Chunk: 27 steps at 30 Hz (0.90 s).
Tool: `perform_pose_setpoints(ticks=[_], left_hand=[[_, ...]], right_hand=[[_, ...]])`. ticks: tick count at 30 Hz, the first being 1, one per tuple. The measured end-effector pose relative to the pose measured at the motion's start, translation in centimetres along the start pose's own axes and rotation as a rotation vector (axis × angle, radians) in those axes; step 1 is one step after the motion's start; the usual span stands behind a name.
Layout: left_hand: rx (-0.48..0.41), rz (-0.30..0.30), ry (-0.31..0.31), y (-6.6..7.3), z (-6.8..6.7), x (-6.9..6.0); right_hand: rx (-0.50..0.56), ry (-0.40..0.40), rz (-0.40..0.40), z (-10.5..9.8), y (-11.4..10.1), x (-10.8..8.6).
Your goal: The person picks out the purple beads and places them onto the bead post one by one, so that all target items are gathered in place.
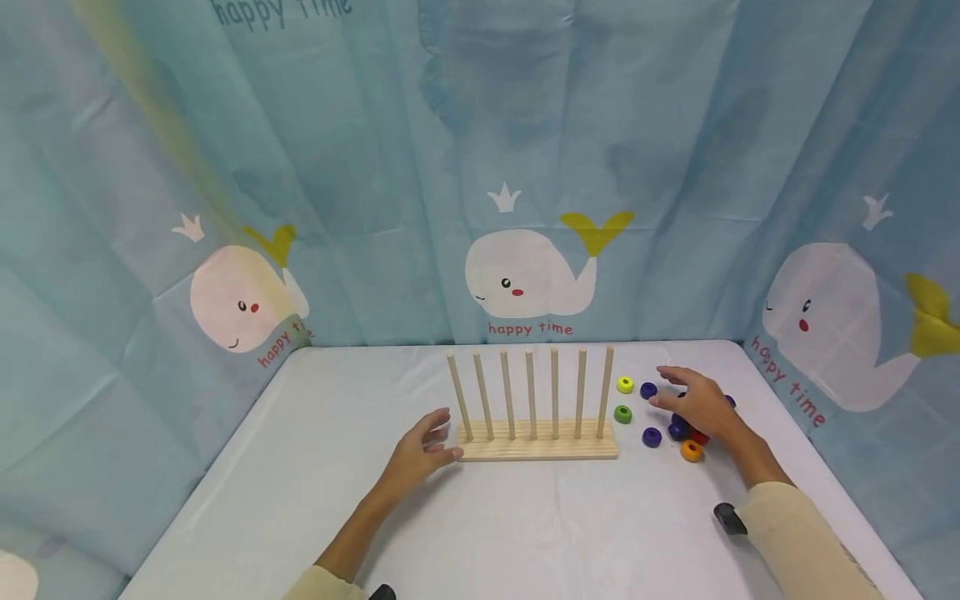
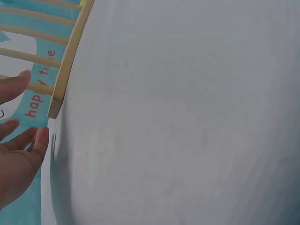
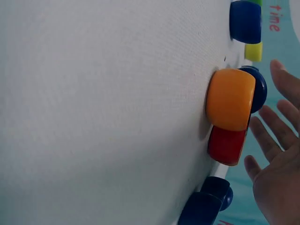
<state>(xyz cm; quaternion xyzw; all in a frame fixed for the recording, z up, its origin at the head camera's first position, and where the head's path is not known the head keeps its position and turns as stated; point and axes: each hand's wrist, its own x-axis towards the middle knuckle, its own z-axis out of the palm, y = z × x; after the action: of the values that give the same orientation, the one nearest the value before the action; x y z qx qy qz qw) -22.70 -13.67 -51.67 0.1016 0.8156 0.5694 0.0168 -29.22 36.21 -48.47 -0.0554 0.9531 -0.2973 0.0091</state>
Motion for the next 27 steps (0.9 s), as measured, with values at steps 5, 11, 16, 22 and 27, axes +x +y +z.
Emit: perform_pose_setpoints(ticks=[5, 11, 16, 22, 27], left_hand=[[-0.029, 0.005, -0.001, 0.1, 0.5, -0.2], [-0.027, -0.01, -0.005, 0.1, 1.0, -0.2], [-0.045, 0.001, -0.011, 0.1, 1.2, -0.1], [-0.038, 0.01, -0.018, 0.0, 1.4, 0.1], [0.001, 0.008, -0.014, -0.1, 1.6, 0.1]], right_hand=[[0.005, -0.012, -0.02, 0.4, 0.2, 0.4], [-0.007, -0.029, -0.023, 0.6, 0.1, 0.6], [-0.019, -0.023, -0.016, 0.7, -0.1, 0.7], [-0.048, -0.037, -0.002, 0.9, 0.1, 1.0], [-0.086, -0.045, 0.0, 1.2, 0.3, 1.3]])
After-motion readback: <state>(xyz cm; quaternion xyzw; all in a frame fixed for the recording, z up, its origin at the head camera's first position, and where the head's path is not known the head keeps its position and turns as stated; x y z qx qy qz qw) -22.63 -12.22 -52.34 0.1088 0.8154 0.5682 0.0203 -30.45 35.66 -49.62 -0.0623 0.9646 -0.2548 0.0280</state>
